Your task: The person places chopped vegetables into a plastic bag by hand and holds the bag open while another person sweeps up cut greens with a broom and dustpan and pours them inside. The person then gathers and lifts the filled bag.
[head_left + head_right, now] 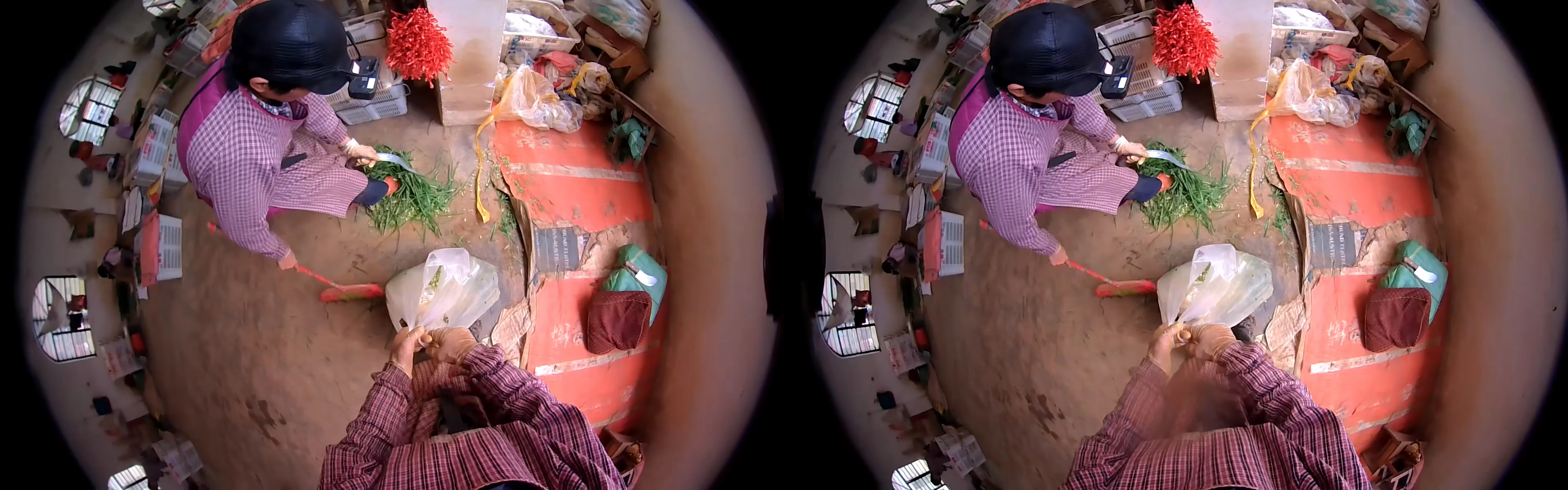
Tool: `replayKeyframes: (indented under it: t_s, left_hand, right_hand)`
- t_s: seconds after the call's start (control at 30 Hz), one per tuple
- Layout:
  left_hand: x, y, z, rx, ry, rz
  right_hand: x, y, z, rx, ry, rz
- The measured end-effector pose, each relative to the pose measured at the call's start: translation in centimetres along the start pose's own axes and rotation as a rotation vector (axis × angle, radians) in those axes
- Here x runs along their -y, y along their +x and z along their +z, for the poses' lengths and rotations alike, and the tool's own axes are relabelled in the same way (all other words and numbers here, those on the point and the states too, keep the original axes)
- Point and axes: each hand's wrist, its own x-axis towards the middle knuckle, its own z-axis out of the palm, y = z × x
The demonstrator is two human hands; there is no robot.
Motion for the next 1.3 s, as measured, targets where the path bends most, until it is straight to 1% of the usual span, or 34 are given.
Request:
replayKeyframes:
  t_s: [0.03, 0.07, 0.13, 0.17, 0.2, 0.27, 0.3, 0.33, 0.4, 0.47, 0.53, 0.57, 0.67, 0.7, 0.73, 0.8, 0.83, 0.87, 0.93, 1.0, 1.07, 1.3]
  left_hand:
    - [0.3, 0.6, -0.4, 0.002, 0.004, 0.013]
    - [0.1, 1.0, -0.7, -0.001, -0.001, 0.020]
    - [-0.5, 1.5, -1.4, -0.160, 0.139, 0.080]
    - [-0.8, 1.6, -2.3, -0.162, 0.156, 0.077]
    - [-1.0, 1.8, -3.2, -0.166, 0.149, 0.072]
    - [-1.3, 2.2, -4.4, -0.206, 0.187, 0.059]
    - [-1.1, 2.2, -4.9, -0.217, 0.144, 0.078]
    - [-1.1, 2.4, -5.3, -0.218, 0.137, 0.075]
    - [-1.2, 3.1, -5.7, -0.228, 0.094, 0.111]
    - [-1.0, 3.6, -6.0, -0.228, 0.075, 0.137]
    - [-1.0, 4.2, -6.2, -0.232, 0.094, 0.223]
    - [-1.1, 4.4, -6.3, -0.237, 0.082, 0.234]
    - [-2.3, 5.5, -7.2, -0.244, 0.102, 0.217]
    - [-2.7, 6.2, -7.4, -0.261, 0.053, 0.187]
    - [-3.2, 6.8, -8.1, -0.258, 0.057, 0.175]
    - [-3.7, 7.8, -9.7, -0.178, -0.200, 0.139]
    - [-3.5, 8.1, -10.5, -0.213, -0.195, 0.159]
    - [-3.1, 8.1, -11.8, -0.200, -0.195, 0.159]
    - [-3.1, 8.3, -13.5, -0.186, -0.257, 0.077]
    - [-3.4, 8.9, -13.7, -0.212, -0.304, 0.041]
    - [-3.8, 9.3, -14.2, -0.203, -0.454, 0.028]
    - [-5.6, 9.1, -14.1, -0.208, -0.383, 0.047]
  right_hand:
    - [0.5, 0.0, -0.9, 0.055, -0.027, 0.087]
    - [-0.8, 0.6, -0.3, 0.057, -0.033, 0.081]
    - [-5.0, 2.2, 2.3, 0.010, 0.202, 0.100]
    - [-3.8, 1.6, 0.9, 0.026, 0.380, 0.128]
    - [-4.0, 1.8, 0.5, 0.034, 0.377, 0.132]
    - [-5.0, 2.0, 0.3, 0.010, 0.635, 0.153]
    - [-5.5, 2.1, 0.1, -0.004, 0.764, 0.164]
    - [-5.8, 2.1, -0.4, 0.001, 0.759, 0.168]
    - [-6.6, 2.2, -1.5, -0.051, 0.960, 0.209]
    - [-6.7, 2.3, -2.2, -0.192, 1.163, 0.237]
    - [-6.8, 2.0, -3.4, -0.289, 1.176, 0.259]
    - [-7.6, 2.5, -3.4, -0.356, 1.155, 0.236]
    - [-8.2, 3.2, -4.4, -0.540, 1.156, 0.297]
    - [-8.7, 3.4, -5.0, -0.556, 1.151, 0.332]
    - [-8.9, 3.6, -5.4, -0.569, 1.148, 0.301]
    - [-8.6, 3.8, -5.9, -0.640, 1.127, 0.305]
    - [-8.5, 3.7, -5.4, -0.663, 1.131, 0.281]
    - [-8.4, 3.6, -4.8, -0.694, 1.118, 0.275]
    - [-8.8, 3.5, -4.4, -0.747, 1.085, 0.273]
    - [-9.6, 3.7, -4.9, -0.775, 1.085, 0.269]
    - [-10.4, 4.0, -5.2, -0.789, 1.096, 0.281]
    - [-10.1, 4.4, -5.7, -0.788, 1.145, 0.314]
